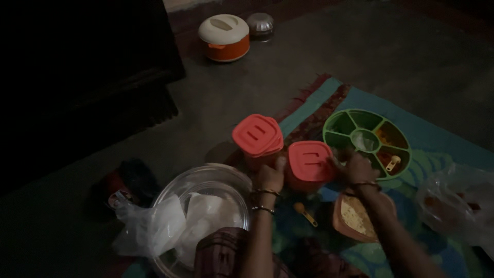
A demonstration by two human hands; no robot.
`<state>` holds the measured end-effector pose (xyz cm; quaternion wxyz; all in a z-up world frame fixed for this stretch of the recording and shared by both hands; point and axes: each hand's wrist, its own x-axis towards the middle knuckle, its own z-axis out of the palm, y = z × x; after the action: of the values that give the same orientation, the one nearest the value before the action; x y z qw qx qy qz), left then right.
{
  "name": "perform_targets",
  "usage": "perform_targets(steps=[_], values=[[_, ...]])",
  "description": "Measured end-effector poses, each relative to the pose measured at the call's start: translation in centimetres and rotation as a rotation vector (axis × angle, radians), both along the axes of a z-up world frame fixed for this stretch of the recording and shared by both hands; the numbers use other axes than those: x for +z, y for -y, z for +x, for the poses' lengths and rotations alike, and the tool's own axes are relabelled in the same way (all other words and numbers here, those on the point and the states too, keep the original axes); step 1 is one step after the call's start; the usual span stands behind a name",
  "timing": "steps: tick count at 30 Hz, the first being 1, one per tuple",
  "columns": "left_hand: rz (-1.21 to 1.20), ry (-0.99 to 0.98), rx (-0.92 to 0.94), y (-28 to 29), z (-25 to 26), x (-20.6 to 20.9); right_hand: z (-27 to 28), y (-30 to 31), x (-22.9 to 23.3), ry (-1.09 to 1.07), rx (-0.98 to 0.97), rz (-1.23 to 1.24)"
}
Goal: The person sits on a mat and transfers a white granular substance from a plastic bag into a small container using a spoon. They then handle several plastic containers with red lids, stacking them, and continue scooping the substance into a metal bowl.
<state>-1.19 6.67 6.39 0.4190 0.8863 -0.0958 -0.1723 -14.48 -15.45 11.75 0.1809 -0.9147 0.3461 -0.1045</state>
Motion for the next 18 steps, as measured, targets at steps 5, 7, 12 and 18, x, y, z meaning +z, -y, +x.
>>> perform_targets(steps=[5,7,12,18], values=[[-0.378,-0.057,0.507,-2.0,2.9,-1.4,4.5,-5.6,1.7,0.202,0.14,-0.193],[-0.426,0.091,0.596,-2.2,3.4,-1.9,6.7,-7.6,2.0,0.281,0.267,-0.224],[-0.596,0.144,0.623,-1.6,4.6,-2.9,11.6,-10.5,1.7,0.182,0.303,0.02],[-0.66,0.056,0.617,-1.7,4.5,-3.2,11.9,-10.4,0.6,0.191,0.308,0.292]])
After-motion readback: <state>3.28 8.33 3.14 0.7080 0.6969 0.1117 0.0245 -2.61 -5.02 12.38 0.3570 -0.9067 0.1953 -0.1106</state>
